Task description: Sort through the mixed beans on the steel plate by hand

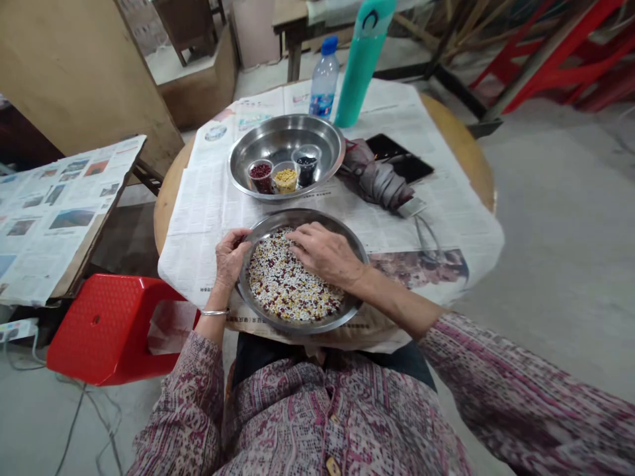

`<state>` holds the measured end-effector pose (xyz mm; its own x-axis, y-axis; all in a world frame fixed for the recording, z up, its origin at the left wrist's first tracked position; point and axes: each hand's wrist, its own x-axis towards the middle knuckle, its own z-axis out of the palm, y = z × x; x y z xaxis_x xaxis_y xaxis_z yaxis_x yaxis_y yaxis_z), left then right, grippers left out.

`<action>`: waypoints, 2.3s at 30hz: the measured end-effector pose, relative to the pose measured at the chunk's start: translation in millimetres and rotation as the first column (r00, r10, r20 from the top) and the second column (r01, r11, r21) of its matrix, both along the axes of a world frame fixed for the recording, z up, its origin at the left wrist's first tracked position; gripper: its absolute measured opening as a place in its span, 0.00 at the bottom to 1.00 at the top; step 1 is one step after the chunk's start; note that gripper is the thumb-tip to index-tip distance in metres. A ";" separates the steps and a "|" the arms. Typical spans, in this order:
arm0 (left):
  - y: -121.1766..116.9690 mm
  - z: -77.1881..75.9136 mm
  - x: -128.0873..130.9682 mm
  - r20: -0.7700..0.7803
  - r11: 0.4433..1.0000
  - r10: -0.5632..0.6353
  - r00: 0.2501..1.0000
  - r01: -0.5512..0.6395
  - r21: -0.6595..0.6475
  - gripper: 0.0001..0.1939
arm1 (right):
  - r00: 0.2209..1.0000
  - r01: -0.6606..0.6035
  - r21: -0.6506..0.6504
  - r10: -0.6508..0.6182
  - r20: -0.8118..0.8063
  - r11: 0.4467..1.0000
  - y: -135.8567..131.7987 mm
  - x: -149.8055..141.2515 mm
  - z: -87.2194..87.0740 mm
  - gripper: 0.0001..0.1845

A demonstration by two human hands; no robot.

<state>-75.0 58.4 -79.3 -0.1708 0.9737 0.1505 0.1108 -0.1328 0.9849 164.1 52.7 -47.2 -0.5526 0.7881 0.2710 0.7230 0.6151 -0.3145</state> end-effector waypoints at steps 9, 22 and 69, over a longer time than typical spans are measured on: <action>0.2 0.5 -0.3 0.005 1.000 0.004 1.000 -0.004 -0.002 0.12 | 0.980 -0.195 -0.183 0.198 -0.001 0.964 -29.4 3.6 -1.3 0.10; -0.4 -0.4 -1.9 0.040 1.000 0.001 0.999 0.000 -0.014 0.11 | 0.884 -0.441 -0.275 0.467 0.033 0.854 -48.8 44.7 8.8 0.14; -15.9 31.7 -4.7 -0.524 0.984 0.113 0.844 -0.022 0.176 0.07 | 0.989 0.080 0.094 -0.068 -0.130 0.992 -70.1 31.2 -8.5 0.11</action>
<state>-79.6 42.5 -47.6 -0.0846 0.9184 0.3866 0.6243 -0.2535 0.7389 195.2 -17.4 -55.8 -0.4500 0.7915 0.4136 0.7259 0.5940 -0.3468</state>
